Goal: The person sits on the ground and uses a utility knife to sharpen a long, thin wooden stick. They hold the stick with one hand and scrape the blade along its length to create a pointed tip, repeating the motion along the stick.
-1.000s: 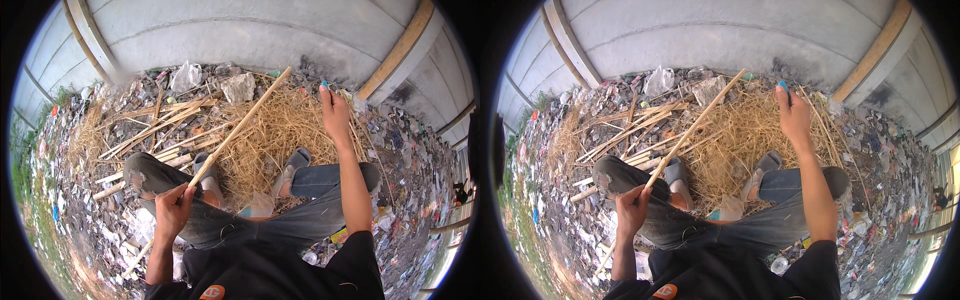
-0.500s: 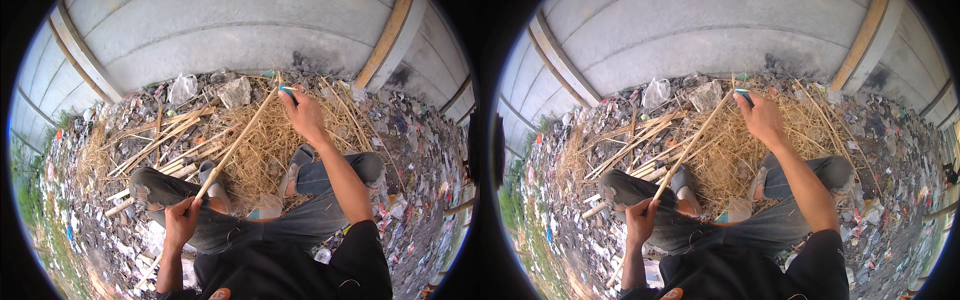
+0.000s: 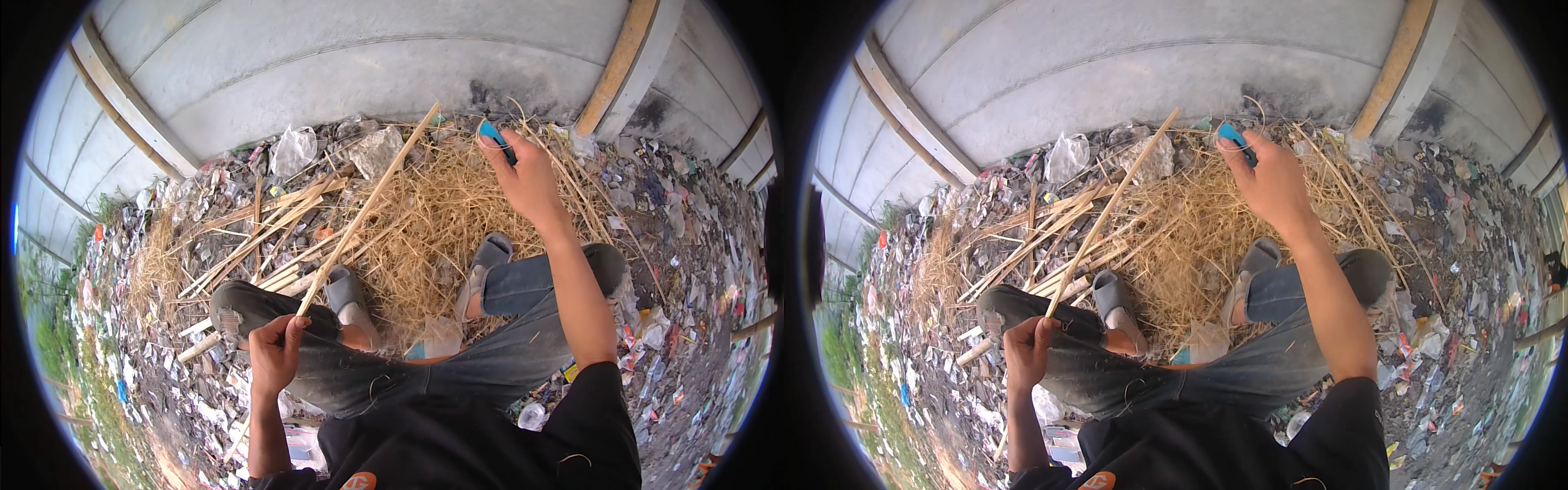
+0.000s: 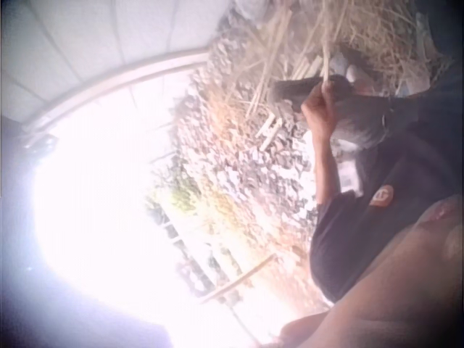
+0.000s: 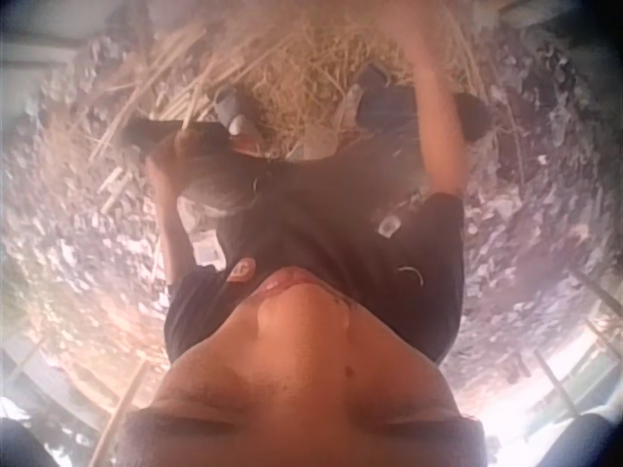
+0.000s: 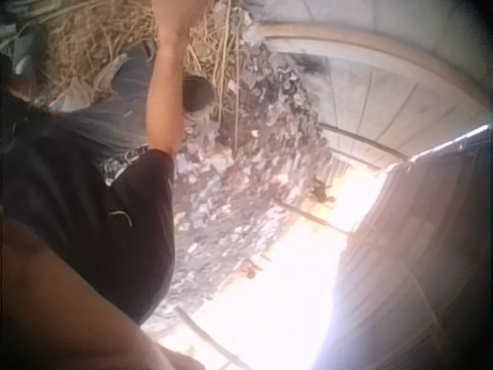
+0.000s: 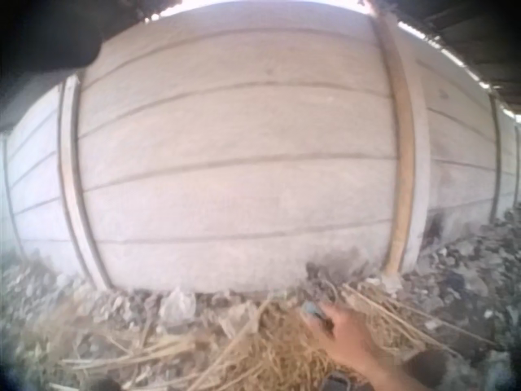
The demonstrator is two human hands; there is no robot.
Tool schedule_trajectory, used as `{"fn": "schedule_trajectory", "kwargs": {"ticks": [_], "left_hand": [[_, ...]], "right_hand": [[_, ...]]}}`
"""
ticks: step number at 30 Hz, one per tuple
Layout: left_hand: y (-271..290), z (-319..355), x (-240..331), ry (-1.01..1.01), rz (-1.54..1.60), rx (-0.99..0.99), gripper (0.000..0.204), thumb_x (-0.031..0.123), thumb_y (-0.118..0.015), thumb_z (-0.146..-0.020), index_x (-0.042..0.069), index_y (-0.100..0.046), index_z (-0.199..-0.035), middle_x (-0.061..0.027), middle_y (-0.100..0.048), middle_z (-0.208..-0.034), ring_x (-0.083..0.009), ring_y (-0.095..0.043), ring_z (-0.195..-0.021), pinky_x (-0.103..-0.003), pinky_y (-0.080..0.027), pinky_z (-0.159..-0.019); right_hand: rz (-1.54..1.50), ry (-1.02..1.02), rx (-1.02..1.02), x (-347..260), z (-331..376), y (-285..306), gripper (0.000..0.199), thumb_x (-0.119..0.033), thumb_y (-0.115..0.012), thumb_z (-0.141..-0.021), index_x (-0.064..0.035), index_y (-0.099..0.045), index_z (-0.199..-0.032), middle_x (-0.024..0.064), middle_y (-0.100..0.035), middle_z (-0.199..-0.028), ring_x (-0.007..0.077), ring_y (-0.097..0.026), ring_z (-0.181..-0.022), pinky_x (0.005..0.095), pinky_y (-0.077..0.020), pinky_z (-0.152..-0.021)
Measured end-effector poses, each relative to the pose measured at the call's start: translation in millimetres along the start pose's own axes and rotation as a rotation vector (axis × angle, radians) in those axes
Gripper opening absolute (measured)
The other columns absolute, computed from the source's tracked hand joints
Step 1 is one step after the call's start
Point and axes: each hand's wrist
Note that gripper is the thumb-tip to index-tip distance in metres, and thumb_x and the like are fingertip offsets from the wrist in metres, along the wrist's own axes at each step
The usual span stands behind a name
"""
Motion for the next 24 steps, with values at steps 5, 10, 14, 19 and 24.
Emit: {"fn": "schedule_trajectory", "kwargs": {"ticks": [5, 10, 14, 19, 24], "left_hand": [[11.9, -18.2, 11.9, -0.028, 0.003, 0.091, 0.033, 0.025, -0.062, -0.109, -0.004, -0.076, -0.101, 0.0058, -0.046, -0.06, -0.0027, -0.037, -0.058, -0.026, -0.027, -0.05], [20.2, -32.8, 33.4, -0.097, -0.05, 0.136, 0.036, 0.027, -0.059, -0.11, -0.003, -0.076, -0.101, 0.0054, -0.048, -0.06, -0.0028, -0.04, -0.058, -0.027, -0.027, -0.051], [22.0, -41.8, 39.4, -0.116, -0.084, 0.179, 0.035, 0.028, -0.06, -0.11, -0.002, -0.076, -0.102, 0.0051, -0.048, -0.06, -0.003, -0.04, -0.058, -0.026, -0.028, -0.052], [21.2, -56.6, 57.5, -0.126, -0.042, 0.173, 0.037, 0.029, -0.058, -0.111, -0.002, -0.075, -0.099, 0.007, -0.041, -0.06, -0.003, -0.035, -0.057, -0.027, -0.024, -0.051], [23.8, -86.6, 78.6, -0.236, -0.028, 0.252, 0.035, 0.029, -0.057, -0.111, 0.0, -0.075, -0.103, 0.007, -0.041, -0.06, -0.0036, -0.033, -0.056, -0.028, -0.023, -0.051]], "right_hand": [[-0.078, 0.085, -0.225, -1.9, 18.5, -18.1, 0.052, -0.051, -0.058, -0.105, -0.0012, -0.073, -0.105, 0.0141, -0.067, -0.07, 0.0278, -0.065, -0.061, 0.0412, -0.0469, -0.057], [0.668, 0.11, -1.062, 51.7, 72.6, -64.7, 0.041, -0.041, -0.061, -0.103, -0.0025, -0.072, -0.101, 0.0162, -0.075, -0.091, 0.0358, -0.073, -0.084, 0.0473, -0.0549, -0.072], [0.423, 0.05, -0.616, 18.6, 45.4, -36.0, 0.04, -0.042, -0.062, -0.102, -0.0031, -0.069, -0.098, 0.0176, -0.075, -0.09, 0.0378, -0.073, -0.084, 0.052, -0.0548, -0.074], [0.141, 0.182, -0.544, -6.9, 42.8, -29.9, 0.043, -0.044, -0.064, -0.102, -0.0032, -0.063, -0.088, 0.0185, -0.064, -0.065, 0.0375, -0.066, -0.061, 0.0487, -0.0492, -0.06], [0.045, 0.177, -0.585, -30.4, 47.5, -29.7, 0.039, -0.044, -0.064, -0.102, -0.0048, -0.06, -0.1, 0.0156, -0.063, -0.065, 0.0346, -0.066, -0.058, 0.0465, -0.0484, -0.058]]}}
Point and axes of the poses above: each hand's wrist, its own z-axis away from the middle knuckle, its own y-axis out of the back of the hand, x = y × z
